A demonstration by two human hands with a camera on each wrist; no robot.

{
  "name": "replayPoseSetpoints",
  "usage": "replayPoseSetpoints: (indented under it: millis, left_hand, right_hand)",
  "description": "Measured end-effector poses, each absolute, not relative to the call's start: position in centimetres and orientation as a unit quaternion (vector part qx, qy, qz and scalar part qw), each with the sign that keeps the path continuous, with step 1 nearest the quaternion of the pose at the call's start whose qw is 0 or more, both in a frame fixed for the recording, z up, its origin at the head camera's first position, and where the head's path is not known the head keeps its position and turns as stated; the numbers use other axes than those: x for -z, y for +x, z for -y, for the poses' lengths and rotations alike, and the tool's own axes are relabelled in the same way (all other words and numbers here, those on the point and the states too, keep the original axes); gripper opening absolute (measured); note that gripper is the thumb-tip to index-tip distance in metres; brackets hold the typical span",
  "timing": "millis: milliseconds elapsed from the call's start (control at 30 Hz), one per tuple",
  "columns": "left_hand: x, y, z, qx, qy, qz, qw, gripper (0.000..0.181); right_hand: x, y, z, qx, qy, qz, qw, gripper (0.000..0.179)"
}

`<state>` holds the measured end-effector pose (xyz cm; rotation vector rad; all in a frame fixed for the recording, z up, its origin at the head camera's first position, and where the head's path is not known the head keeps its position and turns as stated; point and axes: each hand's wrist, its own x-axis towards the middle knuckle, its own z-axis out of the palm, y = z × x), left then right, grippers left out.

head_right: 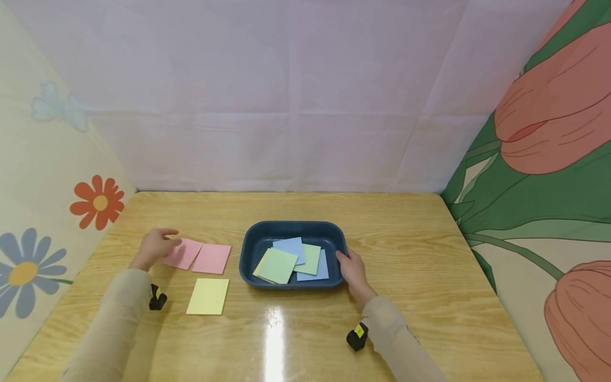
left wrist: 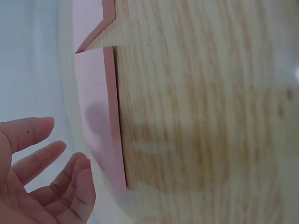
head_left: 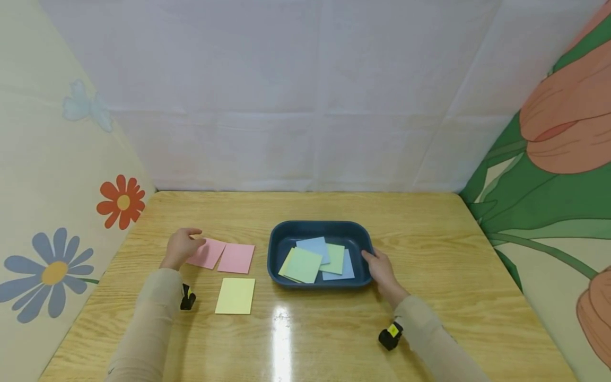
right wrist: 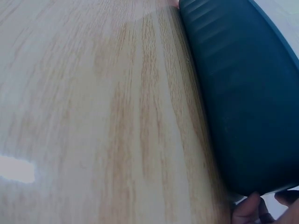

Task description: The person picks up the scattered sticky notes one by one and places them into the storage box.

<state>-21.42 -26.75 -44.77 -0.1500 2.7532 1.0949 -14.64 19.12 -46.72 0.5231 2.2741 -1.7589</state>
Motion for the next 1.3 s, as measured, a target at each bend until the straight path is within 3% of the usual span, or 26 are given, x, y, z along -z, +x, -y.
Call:
replayPoseSetpoints:
  millis: [333,767,1300]
  left_hand:
    - [44.61,-21.53,26.93,-0.315,-0.080,-0.937,0.129,0.056]
    - [44.79,-21.37,26.93,-0.301,-0.100,-0.935,0.157,0.045]
    - [45.06,-21.52,26.60,-0.292,-0.097,-0.942,0.135,0.040]
  right_hand:
    - [46.77,-14.69,-19.06,0.602,0.173,-0.773,0.100,0.049]
    - [46.92,-14.65,-19.02,0.603,0.172,-0.773,0.095,0.048]
    - [46.80,-14.67,-19.05,0.603,0.175,-0.772,0.100,0.049]
